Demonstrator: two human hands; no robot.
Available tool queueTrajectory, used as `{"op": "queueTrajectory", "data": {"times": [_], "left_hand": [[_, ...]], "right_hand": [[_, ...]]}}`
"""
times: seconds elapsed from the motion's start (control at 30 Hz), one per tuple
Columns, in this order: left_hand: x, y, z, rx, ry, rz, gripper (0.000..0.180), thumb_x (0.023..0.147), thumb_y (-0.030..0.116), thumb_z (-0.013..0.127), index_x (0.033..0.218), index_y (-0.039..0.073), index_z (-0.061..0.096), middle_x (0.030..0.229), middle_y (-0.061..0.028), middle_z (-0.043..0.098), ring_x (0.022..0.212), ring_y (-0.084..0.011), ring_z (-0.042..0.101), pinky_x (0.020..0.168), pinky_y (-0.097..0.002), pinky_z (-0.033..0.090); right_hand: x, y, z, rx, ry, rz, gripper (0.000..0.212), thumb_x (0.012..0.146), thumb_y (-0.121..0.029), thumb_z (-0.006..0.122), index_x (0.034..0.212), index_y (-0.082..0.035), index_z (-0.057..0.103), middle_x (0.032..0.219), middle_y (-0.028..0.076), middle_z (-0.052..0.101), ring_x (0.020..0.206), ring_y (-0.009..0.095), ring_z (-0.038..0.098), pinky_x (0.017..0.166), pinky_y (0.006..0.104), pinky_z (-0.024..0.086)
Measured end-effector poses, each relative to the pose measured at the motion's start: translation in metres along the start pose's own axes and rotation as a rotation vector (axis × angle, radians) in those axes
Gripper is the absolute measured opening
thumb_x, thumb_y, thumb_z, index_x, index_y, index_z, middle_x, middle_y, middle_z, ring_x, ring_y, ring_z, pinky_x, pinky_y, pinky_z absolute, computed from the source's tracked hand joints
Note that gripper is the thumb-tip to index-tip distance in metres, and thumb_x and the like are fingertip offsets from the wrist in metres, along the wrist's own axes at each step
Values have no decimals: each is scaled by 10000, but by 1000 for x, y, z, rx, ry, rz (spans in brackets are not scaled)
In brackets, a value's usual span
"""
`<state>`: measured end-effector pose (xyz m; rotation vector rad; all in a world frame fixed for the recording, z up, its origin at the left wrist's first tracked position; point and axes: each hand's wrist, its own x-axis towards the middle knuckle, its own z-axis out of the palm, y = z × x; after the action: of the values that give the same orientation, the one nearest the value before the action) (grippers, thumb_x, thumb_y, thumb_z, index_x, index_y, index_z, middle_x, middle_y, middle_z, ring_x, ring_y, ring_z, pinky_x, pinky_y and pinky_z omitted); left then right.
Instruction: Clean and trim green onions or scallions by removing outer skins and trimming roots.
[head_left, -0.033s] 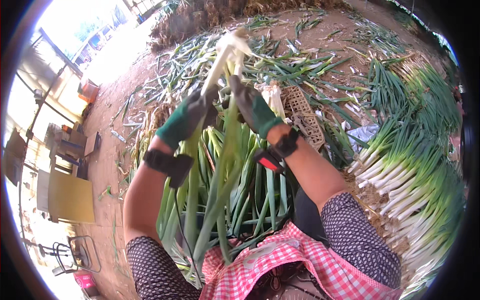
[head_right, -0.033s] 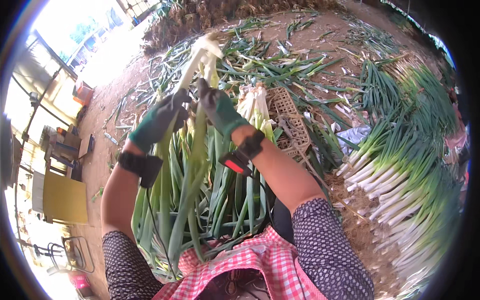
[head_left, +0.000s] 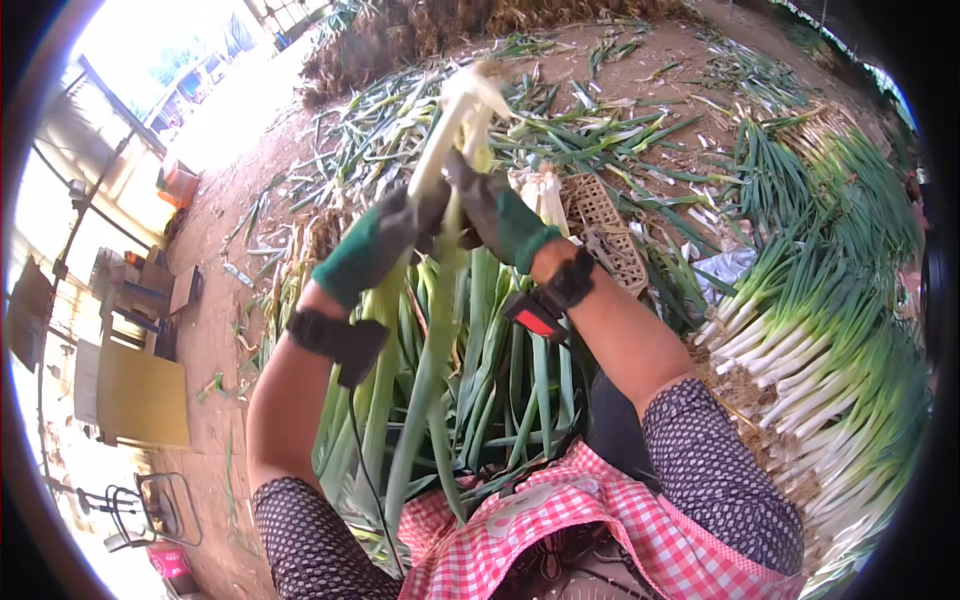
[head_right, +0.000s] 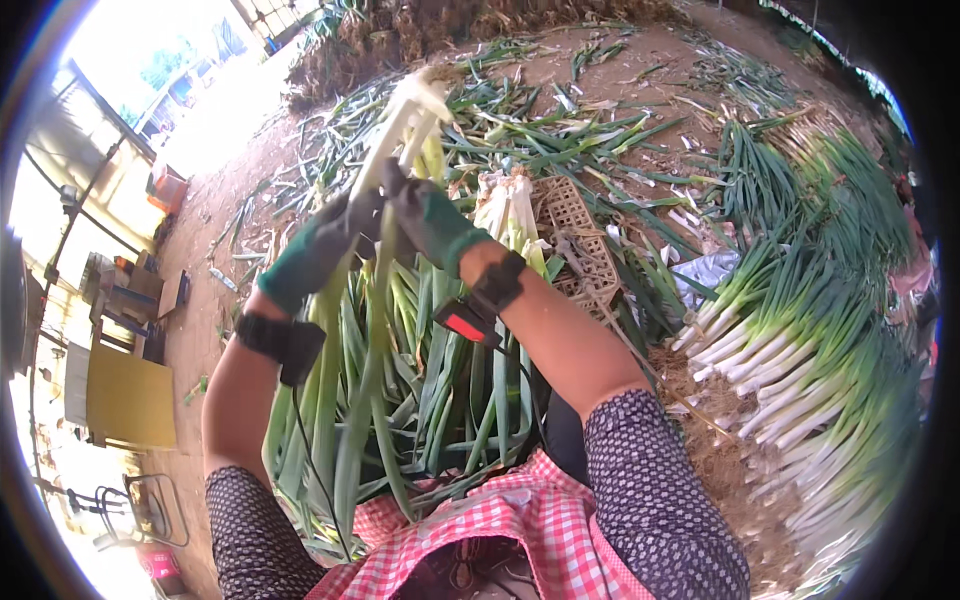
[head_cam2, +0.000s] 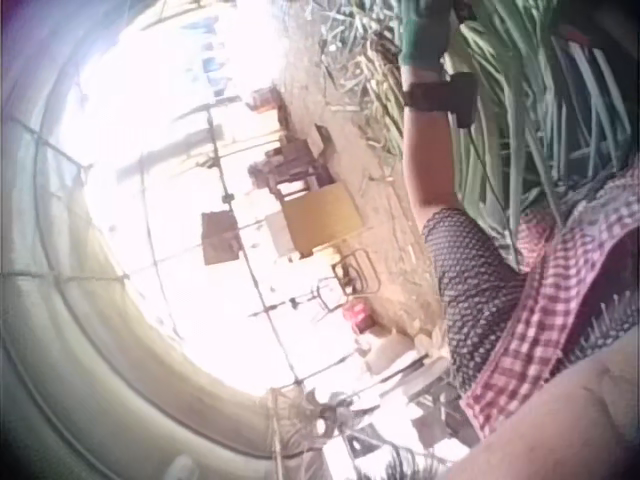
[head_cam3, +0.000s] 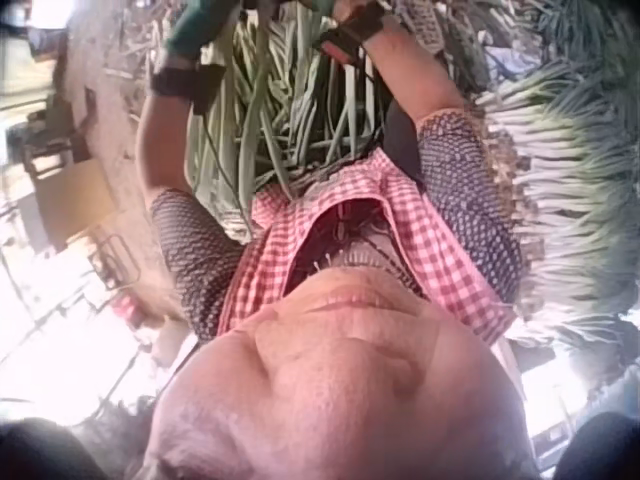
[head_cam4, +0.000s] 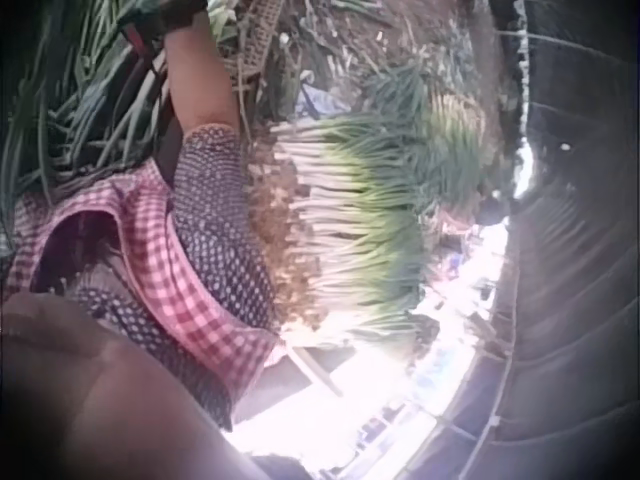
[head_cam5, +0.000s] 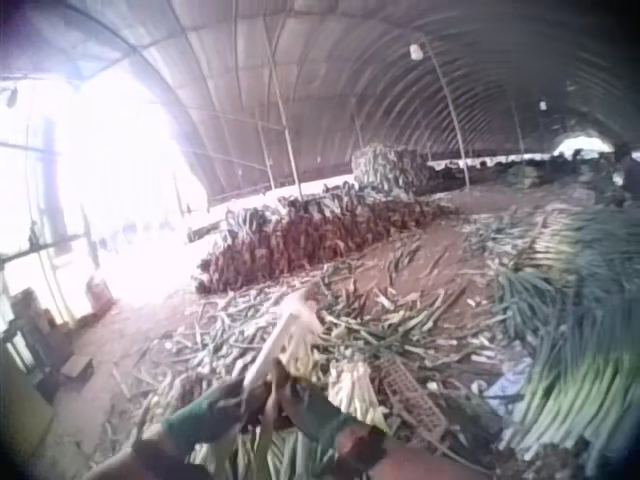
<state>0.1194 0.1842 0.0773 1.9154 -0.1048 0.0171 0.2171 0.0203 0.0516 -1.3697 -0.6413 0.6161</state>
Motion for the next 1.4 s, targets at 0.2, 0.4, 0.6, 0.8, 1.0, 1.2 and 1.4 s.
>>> {"op": "queueTrajectory", "data": {"times": [0.2, 0.4, 0.6, 0.8, 1.0, 1.2, 1.4], "left_hand": [[-53, 62, 35, 8, 90, 97, 473, 864, 259, 667, 1214, -9, 496, 904, -8, 588, 814, -90, 567, 718, -245, 478], [-109, 87, 25, -40, 105, -130, 440, 827, 210, 631, 1205, 8, 532, 769, 25, 529, 689, -74, 508, 637, -233, 441], [-130, 98, 60, -127, -167, -259, 487, 785, 194, 625, 1211, -22, 530, 698, 9, 506, 584, -89, 491, 546, -236, 421], [-164, 59, 53, -403, -71, -210, 578, 776, 205, 658, 1278, -28, 490, 704, 14, 513, 594, -84, 494, 572, -234, 428], [-195, 14, 40, -319, -23, -354, 567, 829, 265, 599, 1309, -3, 462, 828, -7, 591, 717, -113, 566, 675, -265, 472], [-172, 40, 55, -174, -58, -487, 538, 810, 214, 636, 1294, 31, 489, 834, -3, 570, 748, -110, 549, 717, -251, 451], [-173, 42, 54, -183, -70, -535, 536, 786, 109, 651, 1294, 42, 495, 880, -6, 568, 790, -94, 541, 720, -249, 444]], "right_hand": [[-34, -51, 8, -504, -486, -416, 603, 986, -465, 360, 1439, -70, 322, 1044, 149, 605, 1004, 266, 578, 907, 363, 454], [-61, -90, -23, -400, 87, -588, 553, 870, -430, 625, 1205, 2, 545, 896, 92, 613, 830, 162, 608, 698, 288, 501], [-2, -45, -22, 58, -288, -712, 405, 870, -163, 636, 1227, -36, 493, 1175, 82, 568, 991, 174, 588, 847, 330, 517], [9, -43, -158, -1223, 519, -1230, 127, 846, -132, 610, 927, -63, 680, 823, 16, 662, 756, 155, 635, 718, 305, 541], [-42, -84, -185, -376, 200, -545, 314, 859, -113, 544, 1160, -42, 597, 793, 16, 651, 681, 124, 602, 631, 240, 496], [-45, -47, -59, -1312, -243, -975, 367, 744, -167, 695, 1098, -80, 649, 1093, 146, 652, 955, 286, 650, 860, 354, 515], [-55, -31, -59, -1265, -415, -882, 381, 729, 38, 547, 1072, -74, 671, 1021, 141, 674, 956, 308, 648, 837, 387, 521]]}}
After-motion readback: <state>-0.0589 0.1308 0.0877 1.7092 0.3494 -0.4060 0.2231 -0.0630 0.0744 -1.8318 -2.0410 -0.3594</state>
